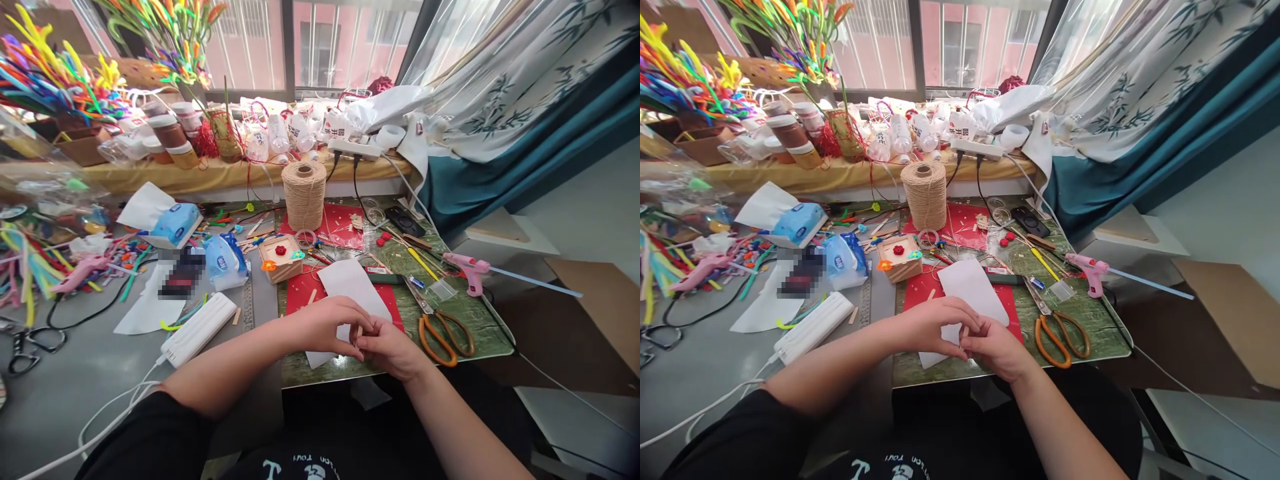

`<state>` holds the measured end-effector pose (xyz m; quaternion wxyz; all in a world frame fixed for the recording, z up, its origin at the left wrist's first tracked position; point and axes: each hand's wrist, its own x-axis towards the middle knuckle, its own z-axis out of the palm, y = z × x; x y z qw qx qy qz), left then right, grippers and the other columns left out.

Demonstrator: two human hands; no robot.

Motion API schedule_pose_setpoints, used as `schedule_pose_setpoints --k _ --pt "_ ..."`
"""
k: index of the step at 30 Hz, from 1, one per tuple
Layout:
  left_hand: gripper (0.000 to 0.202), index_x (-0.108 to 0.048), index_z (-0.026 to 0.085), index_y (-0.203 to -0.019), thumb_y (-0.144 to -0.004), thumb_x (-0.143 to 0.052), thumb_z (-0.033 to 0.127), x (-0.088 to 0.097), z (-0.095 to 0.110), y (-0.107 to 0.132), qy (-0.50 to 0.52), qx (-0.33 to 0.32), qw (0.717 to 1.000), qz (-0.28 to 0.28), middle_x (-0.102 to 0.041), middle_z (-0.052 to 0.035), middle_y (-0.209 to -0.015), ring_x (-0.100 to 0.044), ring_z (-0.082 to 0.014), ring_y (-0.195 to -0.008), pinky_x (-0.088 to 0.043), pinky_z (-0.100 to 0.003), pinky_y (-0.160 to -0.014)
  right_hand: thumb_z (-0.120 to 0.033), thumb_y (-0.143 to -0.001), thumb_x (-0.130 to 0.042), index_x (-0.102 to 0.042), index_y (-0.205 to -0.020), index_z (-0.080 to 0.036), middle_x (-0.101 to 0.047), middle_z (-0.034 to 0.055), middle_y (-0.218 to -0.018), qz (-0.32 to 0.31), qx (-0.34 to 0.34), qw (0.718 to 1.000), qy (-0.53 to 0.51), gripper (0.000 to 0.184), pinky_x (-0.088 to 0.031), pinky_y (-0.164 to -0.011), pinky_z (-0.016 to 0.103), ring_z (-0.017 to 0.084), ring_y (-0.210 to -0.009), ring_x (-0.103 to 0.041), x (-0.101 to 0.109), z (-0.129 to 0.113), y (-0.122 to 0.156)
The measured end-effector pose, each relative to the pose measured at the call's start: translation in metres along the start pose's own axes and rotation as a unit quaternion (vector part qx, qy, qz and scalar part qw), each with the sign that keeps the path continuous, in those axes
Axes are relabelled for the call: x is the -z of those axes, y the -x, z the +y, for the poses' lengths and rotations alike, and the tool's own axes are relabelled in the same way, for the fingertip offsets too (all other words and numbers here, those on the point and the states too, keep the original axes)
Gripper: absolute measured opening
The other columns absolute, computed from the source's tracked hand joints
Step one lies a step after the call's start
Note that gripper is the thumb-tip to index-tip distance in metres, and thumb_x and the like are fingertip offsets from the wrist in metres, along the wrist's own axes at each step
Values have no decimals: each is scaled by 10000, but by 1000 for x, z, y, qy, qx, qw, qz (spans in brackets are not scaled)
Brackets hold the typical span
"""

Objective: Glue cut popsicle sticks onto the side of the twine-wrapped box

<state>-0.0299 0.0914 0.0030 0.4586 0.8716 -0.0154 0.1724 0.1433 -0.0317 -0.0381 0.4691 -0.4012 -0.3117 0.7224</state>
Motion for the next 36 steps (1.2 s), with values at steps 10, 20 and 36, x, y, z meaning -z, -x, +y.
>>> schedule_pose_setpoints --k 10,20,36 --pt "579 -592 277 -1400 -876 -776 440 61 30 44 -198 122 966 115 -676 -90 -1365 -617 -267 -1265 -487 -449 -1103 -300 -782 -893 -688 -798 -193 -628 3 -800 -6 21 998 -52 232 -390 -621 261 109 -641 -536 8 13 18" --pt "297 -674 249 -1190 -937 -662 404 107 -33 89 -435 238 851 174 -639 -84 -1366 -557 -304 -1274 -436 -518 -1119 -296 -725 -932 -764 -810 -197 -672 4 -759 41 33 996 -72 213 -444 -630 279 121 -641 -588 10 47 15" --pt "1027 -356 216 -1504 -672 -887 501 120 -54 86 -385 265 857 217 -400 -175 -1564 -366 -382 -1494 -333 -559 -1227 -295 -791 -895 -757 -903 -206 -654 4 -834 16 60 992 -108 199 -425 -671 266 115 -695 -595 17 51 17"
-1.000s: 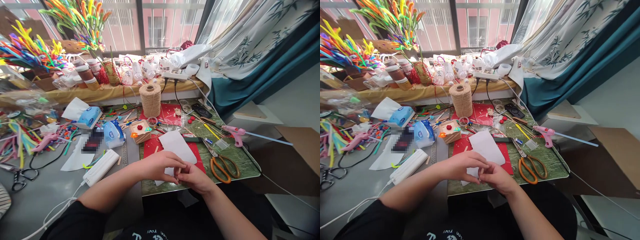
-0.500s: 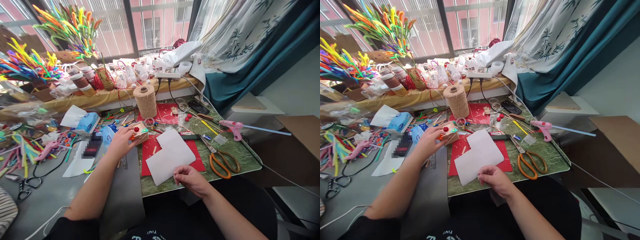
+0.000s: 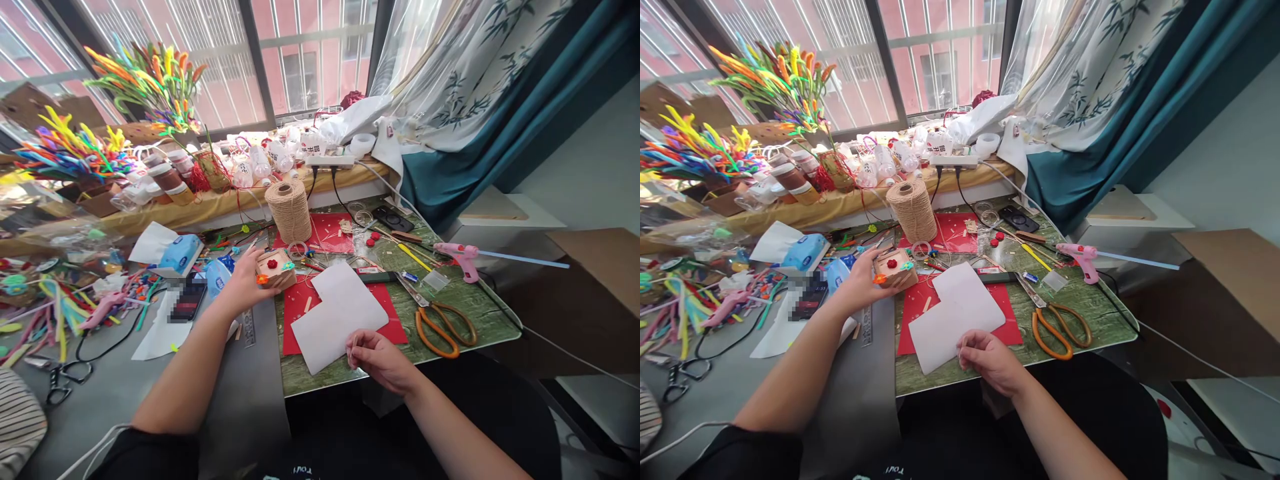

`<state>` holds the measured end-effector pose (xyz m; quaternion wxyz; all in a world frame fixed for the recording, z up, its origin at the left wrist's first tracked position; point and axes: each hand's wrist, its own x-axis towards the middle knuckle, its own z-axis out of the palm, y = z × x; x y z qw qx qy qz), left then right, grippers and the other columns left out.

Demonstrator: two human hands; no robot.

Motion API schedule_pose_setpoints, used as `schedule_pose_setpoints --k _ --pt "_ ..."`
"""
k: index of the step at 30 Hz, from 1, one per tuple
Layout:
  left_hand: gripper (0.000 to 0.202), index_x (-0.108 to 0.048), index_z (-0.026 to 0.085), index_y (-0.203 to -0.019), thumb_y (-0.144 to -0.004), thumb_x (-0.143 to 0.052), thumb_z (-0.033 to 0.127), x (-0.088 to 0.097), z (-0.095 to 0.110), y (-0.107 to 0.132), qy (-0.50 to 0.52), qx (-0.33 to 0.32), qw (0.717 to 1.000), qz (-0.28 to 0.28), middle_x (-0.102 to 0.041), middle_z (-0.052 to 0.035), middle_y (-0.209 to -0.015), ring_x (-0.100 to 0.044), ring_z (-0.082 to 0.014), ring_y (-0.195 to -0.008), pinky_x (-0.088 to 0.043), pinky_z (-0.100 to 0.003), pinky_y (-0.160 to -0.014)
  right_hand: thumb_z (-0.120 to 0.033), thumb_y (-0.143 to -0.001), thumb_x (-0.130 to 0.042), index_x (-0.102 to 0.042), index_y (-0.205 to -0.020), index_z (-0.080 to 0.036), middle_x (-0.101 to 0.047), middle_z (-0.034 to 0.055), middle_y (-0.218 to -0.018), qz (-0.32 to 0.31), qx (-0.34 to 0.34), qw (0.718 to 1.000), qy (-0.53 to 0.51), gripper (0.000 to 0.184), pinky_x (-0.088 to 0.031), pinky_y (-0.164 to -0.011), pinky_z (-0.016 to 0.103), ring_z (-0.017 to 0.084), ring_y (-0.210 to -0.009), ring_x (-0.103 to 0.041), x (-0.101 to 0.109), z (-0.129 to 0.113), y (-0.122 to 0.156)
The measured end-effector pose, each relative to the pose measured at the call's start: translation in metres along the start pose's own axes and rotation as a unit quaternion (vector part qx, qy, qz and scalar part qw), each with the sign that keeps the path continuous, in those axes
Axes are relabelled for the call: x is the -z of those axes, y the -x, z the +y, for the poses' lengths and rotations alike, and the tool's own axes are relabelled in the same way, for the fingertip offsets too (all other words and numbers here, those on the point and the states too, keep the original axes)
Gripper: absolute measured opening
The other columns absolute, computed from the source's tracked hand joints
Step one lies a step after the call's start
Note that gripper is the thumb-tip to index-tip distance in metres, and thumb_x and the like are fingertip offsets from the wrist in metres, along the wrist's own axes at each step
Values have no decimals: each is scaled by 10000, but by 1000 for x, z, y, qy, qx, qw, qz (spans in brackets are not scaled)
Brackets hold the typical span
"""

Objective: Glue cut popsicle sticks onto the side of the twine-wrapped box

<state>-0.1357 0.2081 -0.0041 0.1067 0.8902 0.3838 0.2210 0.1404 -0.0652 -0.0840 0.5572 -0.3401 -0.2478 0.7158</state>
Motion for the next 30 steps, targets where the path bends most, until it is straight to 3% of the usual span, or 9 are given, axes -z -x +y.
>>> schedule_pose_setpoints --k 7,11,15,18,20,22,24,27,30 --pt "1069 -359 229 -1544 -636 -883 437 -3 -17 -12 45 68 996 -31 -372 -152 -1599 -338 -393 -1507 -284 -563 -1259 -256 -848 -844 -748 -926 -198 -665 14 -891 -31 20 999 -18 136 -454 -716 275 115 -723 -617 4 0 2" --pt "1107 -365 241 -1561 -605 -895 418 3 -16 -18 128 99 985 -66 -400 -127 -1588 -375 -377 -1489 -277 -527 -1270 -256 -865 -826 -733 -947 -191 -671 17 -908 -41 23 999 -27 140 -461 -716 271 113 -728 -620 5 0 3" --pt "1063 -411 231 -1521 -593 -898 411 17 -9 -24 271 194 942 -47 -512 -131 -1492 -511 -367 -1380 -360 -549 -1214 -254 -848 -842 -721 -979 -193 -662 4 -867 -42 21 998 -33 189 -463 -692 255 103 -704 -609 4 1 4" --pt "839 -427 228 -1483 -774 -749 541 26 5 -18 344 211 913 -59 -605 -126 -1404 -615 -320 -1289 -507 -501 -1092 -257 -818 -868 -683 -1167 -242 -652 -23 -816 -23 24 999 -28 395 -451 -625 235 90 -638 -577 0 2 3" --pt "713 -460 233 -1442 -855 -650 590 25 19 -7 399 224 885 -89 -639 -120 -1374 -667 -294 -1229 -572 -450 -1004 -263 -799 -882 -667 -1200 -256 -651 -35 -794 17 50 999 -12 455 -456 -607 229 90 -624 -577 -4 -1 4" --pt "684 -484 250 -1416 -848 -682 575 17 36 8 467 243 839 -141 -632 -102 -1405 -660 -287 -1251 -566 -429 -1016 -283 -796 -884 -680 -1149 -247 -658 -35 -789 70 87 994 14 409 -484 -620 235 99 -643 -599 -10 -8 7" --pt "683 -516 259 -1399 -823 -730 556 6 51 20 481 237 820 -200 -630 -86 -1424 -618 -303 -1313 -534 -442 -1066 -320 -827 -858 -687 -1120 -234 -676 -23 -778 113 121 985 54 350 -521 -643 260 122 -673 -629 -19 -20 10" --pt "662 -575 254 -1360 -798 -768 545 -8 63 28 437 208 835 -262 -668 -70 -1383 -593 -334 -1338 -467 -479 -1136 -380 -869 -813 -690 -1090 -209 -721 14 -762 159 147 969 122 305 -552 -654 299 159 -691 -664 -38 -40 10" --pt "646 -589 248 -1358 -823 -737 579 -14 59 28 390 190 864 -254 -664 -71 -1393 -594 -350 -1329 -453 -492 -1140 -399 -838 -836 -698 -992 -196 -743 36 -770 178 139 958 174 289 -546 -657 296 163 -695 -669 -59 -48 0"
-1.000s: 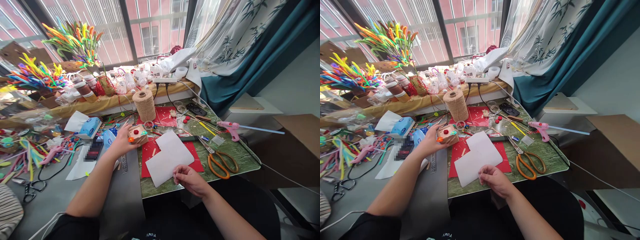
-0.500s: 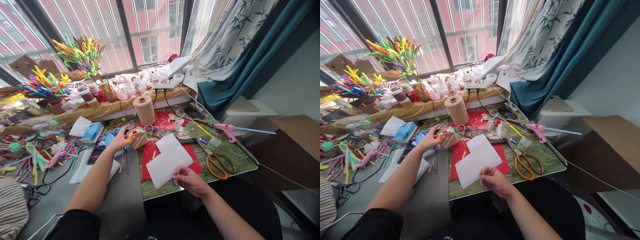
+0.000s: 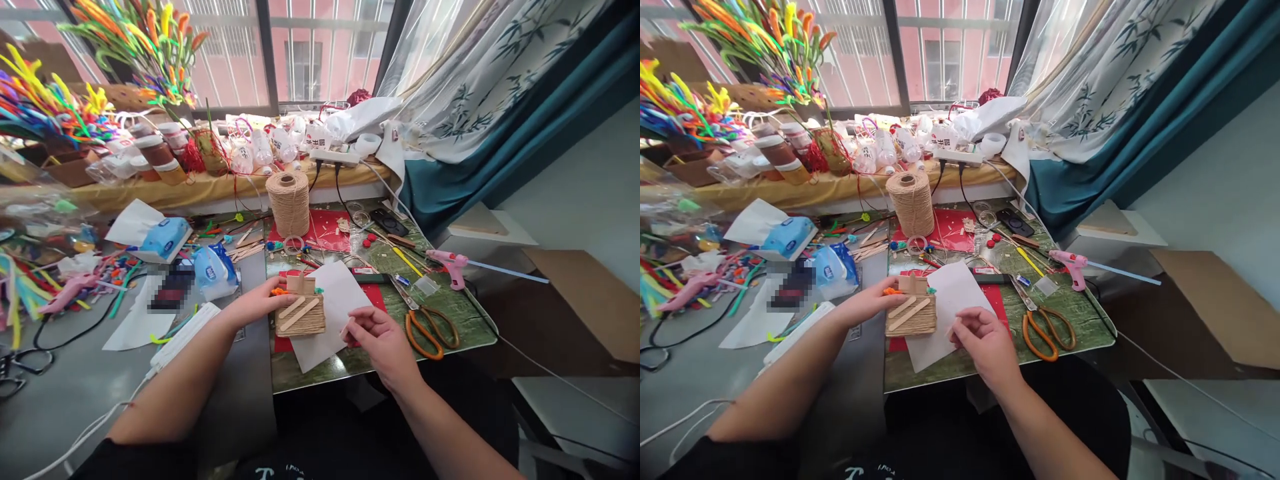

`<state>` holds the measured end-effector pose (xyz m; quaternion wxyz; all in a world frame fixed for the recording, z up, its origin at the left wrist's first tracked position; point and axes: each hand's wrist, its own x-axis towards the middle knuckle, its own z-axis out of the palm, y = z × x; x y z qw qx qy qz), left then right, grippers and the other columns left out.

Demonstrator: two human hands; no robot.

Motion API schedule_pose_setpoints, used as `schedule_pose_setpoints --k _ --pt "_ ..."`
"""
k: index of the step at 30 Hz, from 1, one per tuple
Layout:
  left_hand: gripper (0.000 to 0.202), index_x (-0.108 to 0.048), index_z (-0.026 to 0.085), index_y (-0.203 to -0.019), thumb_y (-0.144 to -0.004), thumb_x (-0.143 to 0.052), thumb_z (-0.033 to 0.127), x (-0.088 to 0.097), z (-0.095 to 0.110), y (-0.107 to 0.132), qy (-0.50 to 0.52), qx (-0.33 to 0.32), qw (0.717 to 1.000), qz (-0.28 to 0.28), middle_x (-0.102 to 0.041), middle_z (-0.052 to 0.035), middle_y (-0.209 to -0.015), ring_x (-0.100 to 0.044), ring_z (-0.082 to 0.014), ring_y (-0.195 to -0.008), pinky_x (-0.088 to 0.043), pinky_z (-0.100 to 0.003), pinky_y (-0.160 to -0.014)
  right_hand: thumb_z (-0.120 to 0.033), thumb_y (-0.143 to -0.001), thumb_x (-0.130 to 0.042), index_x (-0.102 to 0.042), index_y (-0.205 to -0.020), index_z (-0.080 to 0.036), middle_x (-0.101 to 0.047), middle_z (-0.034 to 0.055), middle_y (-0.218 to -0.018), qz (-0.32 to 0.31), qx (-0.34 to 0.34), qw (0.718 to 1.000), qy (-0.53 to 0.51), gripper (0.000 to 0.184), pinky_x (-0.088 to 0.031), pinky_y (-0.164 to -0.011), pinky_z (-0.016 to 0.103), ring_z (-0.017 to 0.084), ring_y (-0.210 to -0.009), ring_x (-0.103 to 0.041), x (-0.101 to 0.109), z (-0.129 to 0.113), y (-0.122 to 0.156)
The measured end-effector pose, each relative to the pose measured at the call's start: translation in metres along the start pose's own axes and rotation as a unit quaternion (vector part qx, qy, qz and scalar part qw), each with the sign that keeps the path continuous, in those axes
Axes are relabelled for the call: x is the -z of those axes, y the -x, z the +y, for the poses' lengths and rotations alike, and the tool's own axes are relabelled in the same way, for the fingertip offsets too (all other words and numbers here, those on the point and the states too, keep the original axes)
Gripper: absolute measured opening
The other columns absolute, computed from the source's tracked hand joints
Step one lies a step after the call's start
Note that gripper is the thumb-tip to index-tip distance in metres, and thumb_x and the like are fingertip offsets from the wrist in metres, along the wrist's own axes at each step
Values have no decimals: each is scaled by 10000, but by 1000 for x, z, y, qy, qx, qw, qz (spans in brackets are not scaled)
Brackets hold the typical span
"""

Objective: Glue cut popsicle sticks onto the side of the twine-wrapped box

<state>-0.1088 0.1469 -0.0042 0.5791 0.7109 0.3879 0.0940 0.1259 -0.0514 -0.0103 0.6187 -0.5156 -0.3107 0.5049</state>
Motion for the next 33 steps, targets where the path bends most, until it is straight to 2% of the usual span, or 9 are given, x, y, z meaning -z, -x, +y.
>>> schedule_pose_setpoints --k 6,9,11,13,15,17,20,24,33 --pt "609 -584 247 -1371 -879 -682 592 10 -15 -4 -51 -51 997 36 -654 -85 -1393 -641 -328 -1246 -509 -468 -1067 -377 -794 -859 -721 -916 -202 -709 15 -782 -22 15 998 52 254 -521 -670 275 144 -709 -631 -45 -3 -27" --pt "572 -577 233 -1368 -907 -661 561 11 -23 -4 -89 -110 981 132 -631 -111 -1403 -627 -316 -1244 -526 -462 -1027 -361 -800 -847 -732 -909 -204 -713 22 -824 -34 26 994 104 223 -524 -716 288 156 -755 -638 -60 -4 -41" --pt "486 -587 220 -1331 -934 -648 494 11 -28 -2 -126 -184 945 240 -642 -125 -1360 -616 -301 -1233 -529 -459 -998 -355 -818 -829 -734 -882 -202 -698 17 -810 -28 40 986 157 192 -500 -688 277 148 -729 -607 -64 -3 -47" --pt "341 -623 225 -1241 -940 -660 383 12 -30 3 -175 -291 887 313 -691 -111 -1237 -636 -272 -1163 -523 -451 -981 -362 -834 -813 -724 -868 -203 -669 3 -768 -17 48 980 190 185 -462 -639 267 139 -683 -563 -65 0 -49" --pt "244 -648 249 -1161 -924 -683 292 11 -30 9 -235 -408 833 290 -736 -76 -1100 -676 -237 -1046 -529 -425 -945 -376 -847 -800 -713 -864 -204 -649 -3 -741 -10 43 978 202 194 -436 -612 266 139 -660 -536 -64 5 -49" --pt "227 -663 280 -1132 -910 -711 289 9 -28 15 -301 -495 789 204 -764 -44 -1023 -706 -210 -958 -539 -382 -878 -379 -862 -787 -713 -878 -205 -642 -1 -735 -7 46 974 221 189 -427 -608 272 145 -658 -525 -62 8 -49" --pt "226 -689 299 -1097 -890 -753 362 5 -23 18 -359 -544 749 119 -775 -20 -985 -729 -192 -928 -541 -324 -785 -338 -887 -764 -726 -907 -216 -646 9 -787 -8 103 955 280 129 -450 -661 294 157 -695 -533 -60 8 -50" --pt "221 -712 310 -1082 -879 -765 379 3 -23 17 -346 -539 760 113 -770 -16 -956 -739 -180 -883 -564 -304 -772 -289 -898 -759 -756 -943 -234 -621 27 -906 -44 184 918 349 71 -489 -741 319 161 -752 -558 -57 3 -55" --pt "246 -726 274 -1064 -833 -811 285 3 -21 13 -251 -540 798 98 -787 -47 -938 -754 -196 -878 -623 -352 -886 -284 -961 -694 -781 -1089 -271 -617 45 -979 -167 185 901 354 155 -545 -814 336 183 -880 -628 -39 -4 -68"
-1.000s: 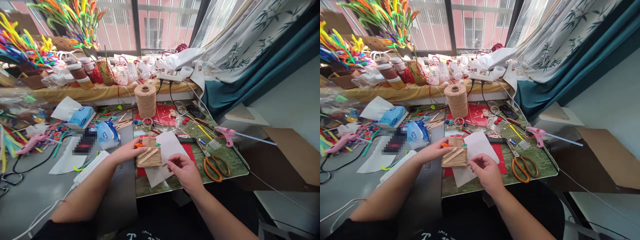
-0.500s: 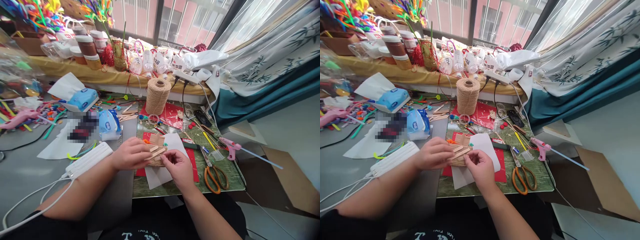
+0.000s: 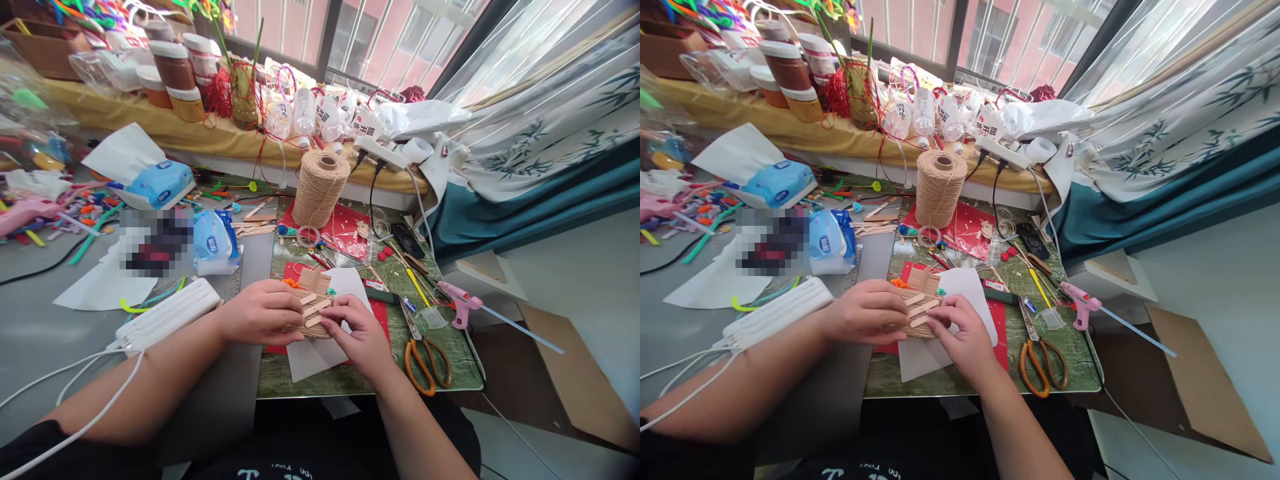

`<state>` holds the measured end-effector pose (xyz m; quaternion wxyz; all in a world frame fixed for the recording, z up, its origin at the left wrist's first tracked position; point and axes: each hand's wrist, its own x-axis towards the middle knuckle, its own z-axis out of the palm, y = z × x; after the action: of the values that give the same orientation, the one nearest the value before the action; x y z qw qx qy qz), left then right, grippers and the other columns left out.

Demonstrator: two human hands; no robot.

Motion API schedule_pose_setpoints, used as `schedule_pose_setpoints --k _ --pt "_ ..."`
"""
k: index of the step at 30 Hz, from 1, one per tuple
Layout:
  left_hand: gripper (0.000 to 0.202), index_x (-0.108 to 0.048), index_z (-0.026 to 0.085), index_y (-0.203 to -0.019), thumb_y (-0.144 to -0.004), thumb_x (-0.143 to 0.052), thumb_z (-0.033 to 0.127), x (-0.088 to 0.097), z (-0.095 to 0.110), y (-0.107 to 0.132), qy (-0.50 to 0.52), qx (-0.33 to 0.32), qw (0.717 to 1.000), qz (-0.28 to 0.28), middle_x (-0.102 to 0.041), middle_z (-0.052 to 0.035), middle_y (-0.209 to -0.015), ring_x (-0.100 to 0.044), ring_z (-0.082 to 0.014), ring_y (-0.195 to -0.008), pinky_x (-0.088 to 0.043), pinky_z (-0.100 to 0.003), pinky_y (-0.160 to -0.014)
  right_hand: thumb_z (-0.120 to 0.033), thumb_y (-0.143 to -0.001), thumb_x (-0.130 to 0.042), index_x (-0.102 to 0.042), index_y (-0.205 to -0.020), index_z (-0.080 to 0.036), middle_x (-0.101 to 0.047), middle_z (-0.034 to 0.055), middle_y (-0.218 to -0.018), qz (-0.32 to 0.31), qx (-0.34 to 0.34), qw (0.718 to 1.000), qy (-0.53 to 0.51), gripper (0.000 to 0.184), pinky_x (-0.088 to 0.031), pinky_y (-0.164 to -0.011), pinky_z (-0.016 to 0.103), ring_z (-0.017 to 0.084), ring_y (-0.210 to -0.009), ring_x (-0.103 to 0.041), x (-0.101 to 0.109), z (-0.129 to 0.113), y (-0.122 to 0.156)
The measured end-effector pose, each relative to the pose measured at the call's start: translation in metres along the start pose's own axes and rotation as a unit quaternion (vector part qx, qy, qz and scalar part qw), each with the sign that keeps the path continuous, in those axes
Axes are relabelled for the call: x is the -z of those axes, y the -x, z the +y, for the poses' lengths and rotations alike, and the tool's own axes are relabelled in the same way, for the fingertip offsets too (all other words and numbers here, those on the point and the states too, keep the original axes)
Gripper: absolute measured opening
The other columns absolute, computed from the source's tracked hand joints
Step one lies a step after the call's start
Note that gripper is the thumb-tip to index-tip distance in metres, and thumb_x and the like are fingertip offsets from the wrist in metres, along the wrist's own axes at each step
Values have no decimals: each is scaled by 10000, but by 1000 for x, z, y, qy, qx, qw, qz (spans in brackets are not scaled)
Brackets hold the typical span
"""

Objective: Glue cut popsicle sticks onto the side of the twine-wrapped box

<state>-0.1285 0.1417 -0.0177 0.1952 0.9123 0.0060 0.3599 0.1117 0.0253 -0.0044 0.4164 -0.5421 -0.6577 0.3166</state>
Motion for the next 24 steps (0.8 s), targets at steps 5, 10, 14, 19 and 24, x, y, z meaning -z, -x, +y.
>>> schedule_pose_setpoints --k 5,10,14,19,24 --pt "213 -723 264 -1043 -843 -796 269 0 -3 1 16 6 1000 5 -801 -49 -956 -767 -204 -897 -644 -354 -885 -249 -980 -664 -791 -1090 -268 -641 55 -988 -100 47 992 57 169 -550 -810 333 190 -912 -646 21 -6 -16" --pt "112 -702 230 -959 -882 -692 149 8 -3 4 32 7 998 62 -810 -49 -925 -787 -186 -863 -660 -292 -815 -215 -952 -687 -799 -1026 -250 -657 52 -1024 -155 9 985 76 139 -552 -783 316 167 -857 -654 28 -12 -28" --pt "85 -717 244 -966 -884 -729 228 12 7 1 -41 -29 997 52 -811 -22 -924 -789 -178 -832 -657 -272 -747 -198 -933 -704 -805 -1008 -265 -661 42 -1008 -158 -7 985 69 142 -555 -794 315 172 -881 -658 29 -13 -30" --pt "219 -740 196 -1036 -864 -795 320 8 24 -14 -133 -118 983 -39 -800 -59 -1023 -774 -199 -894 -636 -286 -682 -198 -927 -714 -810 -985 -263 -662 39 -986 -151 -8 987 54 131 -559 -818 325 178 -902 -665 30 -9 -32" --pt "198 -723 224 -1055 -879 -781 292 5 29 -20 -108 -81 990 -39 -786 -35 -966 -746 -181 -855 -613 -285 -682 -225 -945 -704 -802 -1029 -266 -675 47 -1005 -119 14 991 63 136 -578 -815 330 187 -917 -672 25 -6 -23"
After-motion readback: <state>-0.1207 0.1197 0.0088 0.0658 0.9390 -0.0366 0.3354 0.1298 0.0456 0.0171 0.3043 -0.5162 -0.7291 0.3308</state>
